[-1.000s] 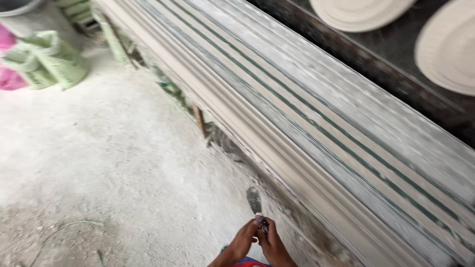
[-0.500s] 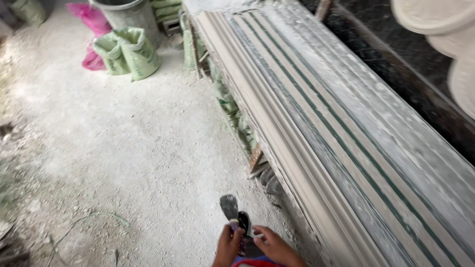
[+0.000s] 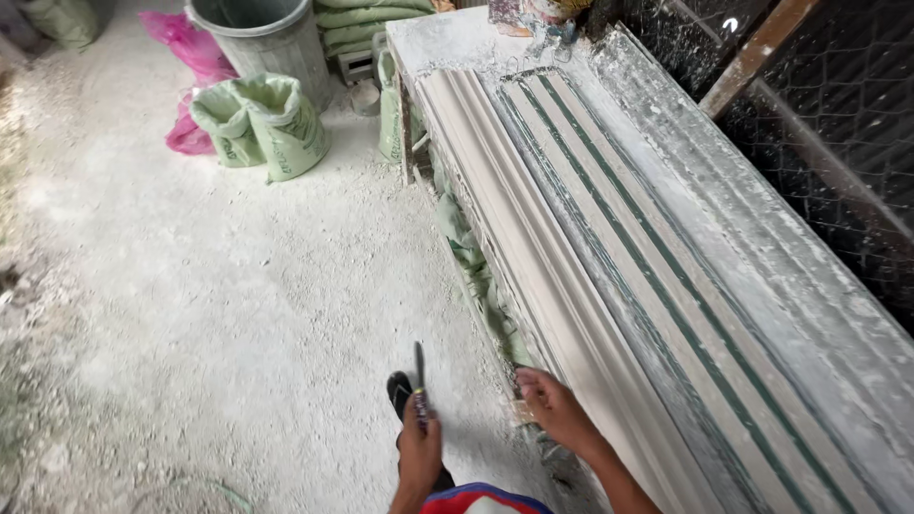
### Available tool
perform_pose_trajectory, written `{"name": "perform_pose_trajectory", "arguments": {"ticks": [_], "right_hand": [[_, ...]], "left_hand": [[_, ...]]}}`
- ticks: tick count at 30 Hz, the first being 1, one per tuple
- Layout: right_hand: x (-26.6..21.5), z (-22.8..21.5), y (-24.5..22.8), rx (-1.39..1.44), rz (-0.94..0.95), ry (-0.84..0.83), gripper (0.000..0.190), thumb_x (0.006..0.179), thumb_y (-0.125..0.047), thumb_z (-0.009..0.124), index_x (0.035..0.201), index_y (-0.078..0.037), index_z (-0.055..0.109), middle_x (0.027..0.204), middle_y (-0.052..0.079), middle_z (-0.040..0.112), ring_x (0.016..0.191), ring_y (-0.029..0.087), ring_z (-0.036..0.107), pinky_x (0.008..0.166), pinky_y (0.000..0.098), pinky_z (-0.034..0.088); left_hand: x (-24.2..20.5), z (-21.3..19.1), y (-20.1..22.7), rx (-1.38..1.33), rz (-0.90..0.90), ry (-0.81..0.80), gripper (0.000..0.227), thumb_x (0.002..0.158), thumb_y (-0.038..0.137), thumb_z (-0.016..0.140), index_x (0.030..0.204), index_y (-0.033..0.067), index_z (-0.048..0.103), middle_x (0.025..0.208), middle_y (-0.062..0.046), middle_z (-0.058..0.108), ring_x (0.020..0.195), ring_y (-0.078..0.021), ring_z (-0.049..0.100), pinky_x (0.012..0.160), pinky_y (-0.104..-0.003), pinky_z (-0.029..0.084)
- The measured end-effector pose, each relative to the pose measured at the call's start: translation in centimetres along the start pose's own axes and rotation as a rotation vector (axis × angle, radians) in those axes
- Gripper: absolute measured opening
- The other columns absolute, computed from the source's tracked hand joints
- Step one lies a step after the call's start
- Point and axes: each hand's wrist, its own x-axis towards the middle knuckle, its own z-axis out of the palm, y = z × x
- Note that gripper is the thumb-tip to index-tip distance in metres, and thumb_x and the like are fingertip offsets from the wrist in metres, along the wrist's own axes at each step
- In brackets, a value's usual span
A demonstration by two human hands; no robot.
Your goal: The person uses a metal scraper to remove excess plaster from the grooves of a long white decorative molding piece. They repeatedly scrape along the length of the piece, lifting and repositioning it to access different sections.
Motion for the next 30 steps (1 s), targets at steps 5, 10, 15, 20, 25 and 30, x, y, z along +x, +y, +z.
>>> {"name": "perform_pose_trajectory", "arguments": {"ticks": [5,10,15,20,25,30], "right_hand": [[9.3,-0.5,-2.3,-0.040,-0.018,0.236,0.039,0.102,-0.027,0.055,0.136,-0.010,0.059,0.137,0.007,0.064,0.123,0.021,0.064,0.100,0.0385,0.054],[17.0,-1.9,-4.7,-0.238,-0.155,0.493,0.033,0.099,-0.022,0.059,0.129,-0.009,0.064,0.133,0.012,0.064,0.127,0.030,0.056,0.106,0.0430,0.046],[23.5,-3.5,-5.6,-0.401,-0.260,0.579,0.033,0.098,-0.017,0.061,0.129,-0.009,0.063,0.135,0.015,0.060,0.133,0.036,0.050,0.112,0.0479,0.039],[28.6,-5.6,-6.0,-0.670,-0.233,0.571,0.046,0.096,-0.022,0.055,0.139,-0.006,0.055,0.150,0.020,0.048,0.145,0.043,0.036,0.114,0.0569,0.030],[31.1,-5.9,-6.0,-0.824,-0.102,0.465,0.057,0.101,-0.032,0.045,0.152,-0.005,0.044,0.161,0.023,0.033,0.150,0.043,0.026,0.119,0.0612,0.018],[30.8,-5.8,-5.9,-0.803,-0.077,0.455,0.057,0.101,-0.034,0.044,0.152,-0.007,0.044,0.162,0.021,0.034,0.151,0.042,0.027,0.121,0.0598,0.018]], "left_hand": [[10.7,1.9,4.2,0.164,0.445,-0.192,0.065,0.092,0.010,0.062,0.152,0.0049,0.038,0.116,-0.022,0.062,0.095,-0.0328,0.066,0.084,-0.043,0.055],[22.4,4.2,12.5,0.258,0.665,-0.284,0.065,0.091,0.008,0.059,0.152,0.0035,0.038,0.117,-0.026,0.058,0.098,-0.0429,0.065,0.082,-0.049,0.056],[29.2,7.4,19.2,0.389,0.579,-0.279,0.064,0.098,0.011,0.051,0.156,0.0013,0.027,0.122,-0.032,0.052,0.087,-0.0489,0.065,0.073,-0.054,0.057],[26.9,9.9,21.1,0.567,0.389,-0.277,0.065,0.098,0.016,0.047,0.157,0.0050,0.023,0.127,-0.037,0.048,0.078,-0.0514,0.066,0.066,-0.058,0.058],[35.9,10.3,26.0,0.620,0.219,-0.147,0.051,0.106,0.020,0.037,0.156,0.0159,0.032,0.123,-0.030,0.059,0.079,-0.0431,0.072,0.061,-0.053,0.062],[35.9,10.3,24.9,0.620,0.407,-0.049,0.061,0.101,0.023,0.047,0.157,0.0071,0.030,0.119,-0.035,0.058,0.077,-0.0475,0.070,0.057,-0.056,0.060]]}}
